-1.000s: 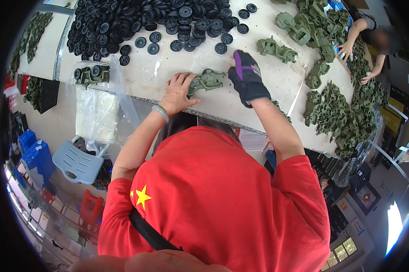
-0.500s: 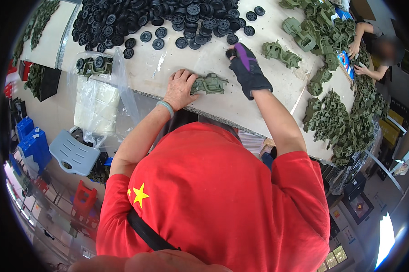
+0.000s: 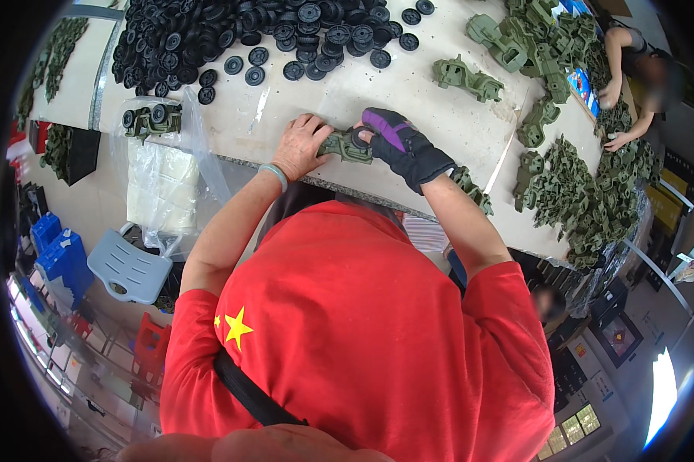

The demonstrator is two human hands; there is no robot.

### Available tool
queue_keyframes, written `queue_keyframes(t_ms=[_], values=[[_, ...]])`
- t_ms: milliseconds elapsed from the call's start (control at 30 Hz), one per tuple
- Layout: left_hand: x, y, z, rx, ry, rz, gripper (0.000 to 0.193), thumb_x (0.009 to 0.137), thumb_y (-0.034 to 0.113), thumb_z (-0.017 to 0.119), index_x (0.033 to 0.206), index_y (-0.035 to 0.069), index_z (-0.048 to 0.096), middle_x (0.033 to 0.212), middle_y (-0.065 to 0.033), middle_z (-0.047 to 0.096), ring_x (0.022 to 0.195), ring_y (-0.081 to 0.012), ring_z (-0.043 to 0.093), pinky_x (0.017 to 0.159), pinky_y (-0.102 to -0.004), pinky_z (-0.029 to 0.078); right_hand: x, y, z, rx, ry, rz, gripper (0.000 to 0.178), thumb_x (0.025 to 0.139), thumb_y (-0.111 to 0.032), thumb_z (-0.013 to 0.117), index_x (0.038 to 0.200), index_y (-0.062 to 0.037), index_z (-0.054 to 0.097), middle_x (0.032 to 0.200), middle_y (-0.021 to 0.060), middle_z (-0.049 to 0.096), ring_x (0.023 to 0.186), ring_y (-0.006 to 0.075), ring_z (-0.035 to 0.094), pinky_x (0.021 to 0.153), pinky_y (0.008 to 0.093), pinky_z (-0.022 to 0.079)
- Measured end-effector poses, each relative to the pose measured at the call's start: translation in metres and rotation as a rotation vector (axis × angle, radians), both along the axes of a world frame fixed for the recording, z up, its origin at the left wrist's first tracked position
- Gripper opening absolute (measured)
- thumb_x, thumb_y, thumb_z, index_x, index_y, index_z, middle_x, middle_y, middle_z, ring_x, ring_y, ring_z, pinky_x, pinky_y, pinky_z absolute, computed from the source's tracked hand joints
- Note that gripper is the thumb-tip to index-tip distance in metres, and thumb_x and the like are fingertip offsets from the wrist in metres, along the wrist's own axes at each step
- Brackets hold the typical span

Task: Assembling small green toy tanks by attaching wheels and upper chassis components.

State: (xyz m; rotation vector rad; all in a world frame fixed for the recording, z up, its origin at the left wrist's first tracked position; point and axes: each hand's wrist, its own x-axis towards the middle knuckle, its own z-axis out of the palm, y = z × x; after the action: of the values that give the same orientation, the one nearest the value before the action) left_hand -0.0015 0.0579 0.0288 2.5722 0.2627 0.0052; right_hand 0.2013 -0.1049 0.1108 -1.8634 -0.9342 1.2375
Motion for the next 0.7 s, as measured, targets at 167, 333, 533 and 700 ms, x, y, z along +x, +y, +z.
queue_keyframes(t_ms=[167, 333, 533, 700], values=[[0.001, -0.001, -0.003, 0.006, -0.027, 0.008, 0.06, 0.069, 0.025, 0.09, 0.122, 0.016, 0.065, 0.123, -0.0079, 0.061, 0.126, -0.0322, 0.056, 0.102, -0.0499, 0.05, -0.001, 0.004, -0.003, 0.092, -0.266, 0.158, 0.024, 0.095, -0.017, 0.068, 0.115, -0.0032, 0.07, 0.105, 0.02, 0.069, 0.102, 0.0391, 0.067, 0.089, 0.0445, 0.054], [0.001, -0.001, -0.002, -0.013, -0.015, 0.026, 0.059, 0.069, 0.024, 0.09, 0.121, 0.017, 0.064, 0.121, -0.0076, 0.061, 0.125, -0.0319, 0.056, 0.103, -0.0505, 0.05, -0.01, -0.008, -0.021, 0.078, -0.311, 0.106, 0.026, 0.095, -0.019, 0.07, 0.116, -0.0037, 0.071, 0.104, 0.0185, 0.069, 0.101, 0.0385, 0.067, 0.09, 0.0446, 0.054], [0.0, -0.001, -0.004, -0.001, -0.038, 0.023, 0.062, 0.069, 0.025, 0.091, 0.123, 0.014, 0.063, 0.121, -0.0076, 0.061, 0.126, -0.0313, 0.057, 0.104, -0.0501, 0.049, -0.006, 0.009, -0.003, 0.045, -0.285, 0.025, 0.029, 0.094, -0.017, 0.072, 0.121, -0.0057, 0.07, 0.105, 0.0166, 0.069, 0.099, 0.0373, 0.068, 0.09, 0.0438, 0.055], [0.001, -0.003, -0.005, 0.004, -0.024, 0.046, 0.06, 0.07, 0.028, 0.091, 0.121, 0.014, 0.062, 0.12, -0.0075, 0.061, 0.125, -0.0308, 0.057, 0.104, -0.0497, 0.049, -0.007, 0.046, -0.036, 0.197, -0.642, 0.183, 0.032, 0.085, -0.006, 0.069, 0.117, -0.0043, 0.068, 0.11, 0.019, 0.068, 0.101, 0.0384, 0.067, 0.09, 0.0457, 0.055]])
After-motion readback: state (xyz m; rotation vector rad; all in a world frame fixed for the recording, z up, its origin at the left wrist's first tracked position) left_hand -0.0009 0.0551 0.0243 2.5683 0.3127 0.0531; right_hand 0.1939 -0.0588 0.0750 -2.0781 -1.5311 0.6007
